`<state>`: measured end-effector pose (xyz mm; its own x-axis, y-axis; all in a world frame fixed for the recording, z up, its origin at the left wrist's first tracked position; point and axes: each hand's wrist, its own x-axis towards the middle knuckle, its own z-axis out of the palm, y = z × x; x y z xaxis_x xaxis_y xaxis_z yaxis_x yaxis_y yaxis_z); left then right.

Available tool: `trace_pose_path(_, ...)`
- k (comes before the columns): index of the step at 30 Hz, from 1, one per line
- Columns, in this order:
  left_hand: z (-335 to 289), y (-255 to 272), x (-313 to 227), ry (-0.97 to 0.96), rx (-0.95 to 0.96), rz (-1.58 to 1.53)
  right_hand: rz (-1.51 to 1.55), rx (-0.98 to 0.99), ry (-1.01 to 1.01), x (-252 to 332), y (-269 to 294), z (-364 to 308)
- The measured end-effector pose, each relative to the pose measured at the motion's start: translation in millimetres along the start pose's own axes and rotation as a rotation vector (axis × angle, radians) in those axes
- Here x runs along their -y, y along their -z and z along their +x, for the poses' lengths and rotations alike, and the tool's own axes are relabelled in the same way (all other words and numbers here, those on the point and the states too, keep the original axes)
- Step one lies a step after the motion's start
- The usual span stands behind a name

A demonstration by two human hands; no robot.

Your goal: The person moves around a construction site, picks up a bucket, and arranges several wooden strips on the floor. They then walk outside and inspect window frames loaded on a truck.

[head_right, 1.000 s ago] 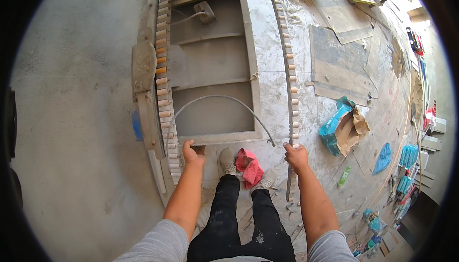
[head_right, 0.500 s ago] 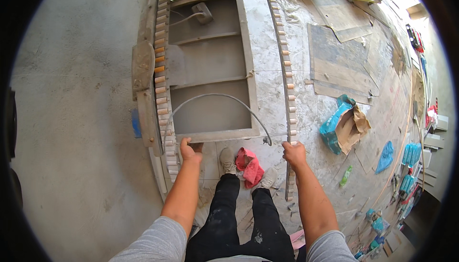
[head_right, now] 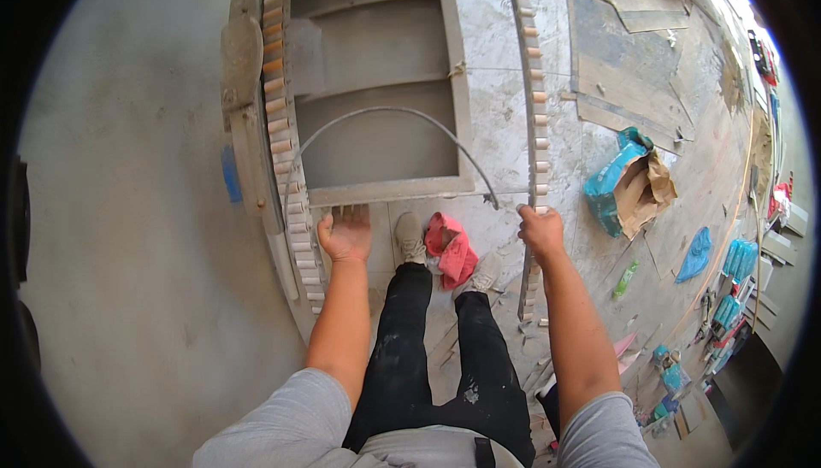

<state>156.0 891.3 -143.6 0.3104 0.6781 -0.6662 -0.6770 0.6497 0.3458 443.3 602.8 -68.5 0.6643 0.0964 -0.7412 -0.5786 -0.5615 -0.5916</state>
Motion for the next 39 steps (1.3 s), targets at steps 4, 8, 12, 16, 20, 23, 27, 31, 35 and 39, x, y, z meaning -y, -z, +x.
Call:
trace_pose_path(4,27,0,10,0.101,-0.154,-0.202,0.007,-0.023,-0.002,21,11,-19)
trace_pose_path(8,58,-13,0,0.080,0.403,-0.217,-0.014,-0.025,-0.005,23,11,-35)
trace_pose_path(12,53,-50,-5,0.060,0.335,-0.248,-0.034,-0.027,-0.064,23,11,-31)
trace_pose_path(16,45,-88,-6,0.052,0.070,-0.217,0.065,-0.009,0.037,23,7,-14)
trace_pose_path(20,45,-90,-7,0.501,0.395,-1.025,0.024,-0.009,0.010,11,-2,-3)
trace_pose_path(23,47,-78,-5,-0.020,0.126,-0.241,0.019,0.006,-0.005,0,-7,-3)
trace_pose_path(27,53,-69,0,0.001,0.202,-0.156,0.079,0.026,-0.007,-2,-6,-5)
trace_pose_path(31,59,-63,1,0.002,0.195,-0.106,0.093,0.007,-0.008,0,-4,-6)
trace_pose_path(35,58,-51,-2,0.014,0.202,-0.102,0.097,0.016,-0.063,-7,-1,-8)
trace_pose_path(39,55,-47,1,0.018,0.193,-0.074,0.129,0.011,0.022,-17,7,-8)
